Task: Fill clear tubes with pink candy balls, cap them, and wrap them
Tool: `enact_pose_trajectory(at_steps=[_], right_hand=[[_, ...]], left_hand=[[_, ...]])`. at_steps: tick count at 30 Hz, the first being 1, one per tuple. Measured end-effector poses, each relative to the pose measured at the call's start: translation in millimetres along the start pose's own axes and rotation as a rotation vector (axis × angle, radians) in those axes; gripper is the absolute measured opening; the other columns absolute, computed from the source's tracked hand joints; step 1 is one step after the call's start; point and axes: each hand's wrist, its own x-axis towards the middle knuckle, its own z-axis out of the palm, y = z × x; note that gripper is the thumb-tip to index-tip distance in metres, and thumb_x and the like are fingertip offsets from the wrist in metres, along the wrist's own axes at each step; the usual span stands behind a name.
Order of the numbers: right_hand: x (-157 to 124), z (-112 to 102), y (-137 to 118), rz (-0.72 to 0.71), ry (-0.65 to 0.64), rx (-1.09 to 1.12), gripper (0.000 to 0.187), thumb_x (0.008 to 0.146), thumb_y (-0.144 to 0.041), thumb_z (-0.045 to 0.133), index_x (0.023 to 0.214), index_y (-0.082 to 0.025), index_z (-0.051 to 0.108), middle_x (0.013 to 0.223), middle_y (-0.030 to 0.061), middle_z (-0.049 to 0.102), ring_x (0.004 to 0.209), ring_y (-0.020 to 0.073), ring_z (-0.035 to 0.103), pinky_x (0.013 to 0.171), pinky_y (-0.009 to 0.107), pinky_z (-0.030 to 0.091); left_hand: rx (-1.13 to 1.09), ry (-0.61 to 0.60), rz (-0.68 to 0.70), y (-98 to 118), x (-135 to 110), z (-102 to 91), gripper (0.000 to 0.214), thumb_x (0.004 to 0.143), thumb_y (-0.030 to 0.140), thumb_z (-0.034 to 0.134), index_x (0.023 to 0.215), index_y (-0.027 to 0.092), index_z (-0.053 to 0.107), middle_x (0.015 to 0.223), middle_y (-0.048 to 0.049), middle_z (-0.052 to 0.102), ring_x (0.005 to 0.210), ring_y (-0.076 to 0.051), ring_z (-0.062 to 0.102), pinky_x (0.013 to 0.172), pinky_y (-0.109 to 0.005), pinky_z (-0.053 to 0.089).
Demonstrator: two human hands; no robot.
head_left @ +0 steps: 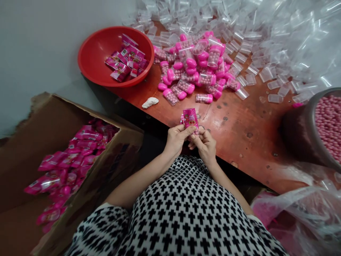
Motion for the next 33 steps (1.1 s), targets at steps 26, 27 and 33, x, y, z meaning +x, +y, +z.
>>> enact_pose_trajectory(at_steps=[26,27,33], right_hand=[[-7,3,-2,0.071,-0.032,0.094,0.032,0.074,-0.044,0.077,0.083,-0.019,0.059,0.058,-0.0044,0.067,0.038,0.0089,0.059,0.034,0.017,0.047],[-7,3,-2,0.053,-0.03,0.067,0.032,0.074,-0.044,0.076,0.086,-0.019,0.06,0.058,-0.0047,0.067,0.039,0.0089,0.059,0.035,0.017,0.049],[-10,-3,6,-0.035,-0.035,-0.136,0.028,0.078,-0.04,0.074,0.094,-0.021,0.063,0.06,-0.0063,0.068,0.041,0.0083,0.059,0.039,0.018,0.051]], left_hand=[[0.053,-0.025,0.025,1,-15,-6.7,0.036,0.067,0.043,0.082,0.063,0.011,0.066,0.057,-0.0013,0.059,0.047,-0.009,0.052,0.043,-0.021,0.042],[0.03,-0.03,0.013,2,-14,-6.5,0.037,0.065,0.044,0.084,0.065,0.011,0.066,0.058,-0.0014,0.06,0.048,-0.009,0.052,0.043,-0.021,0.043],[-0.034,-0.011,-0.031,1,-2,-7.0,0.041,0.054,0.041,0.09,0.062,0.01,0.065,0.06,-0.0034,0.065,0.05,-0.009,0.057,0.049,-0.02,0.045]])
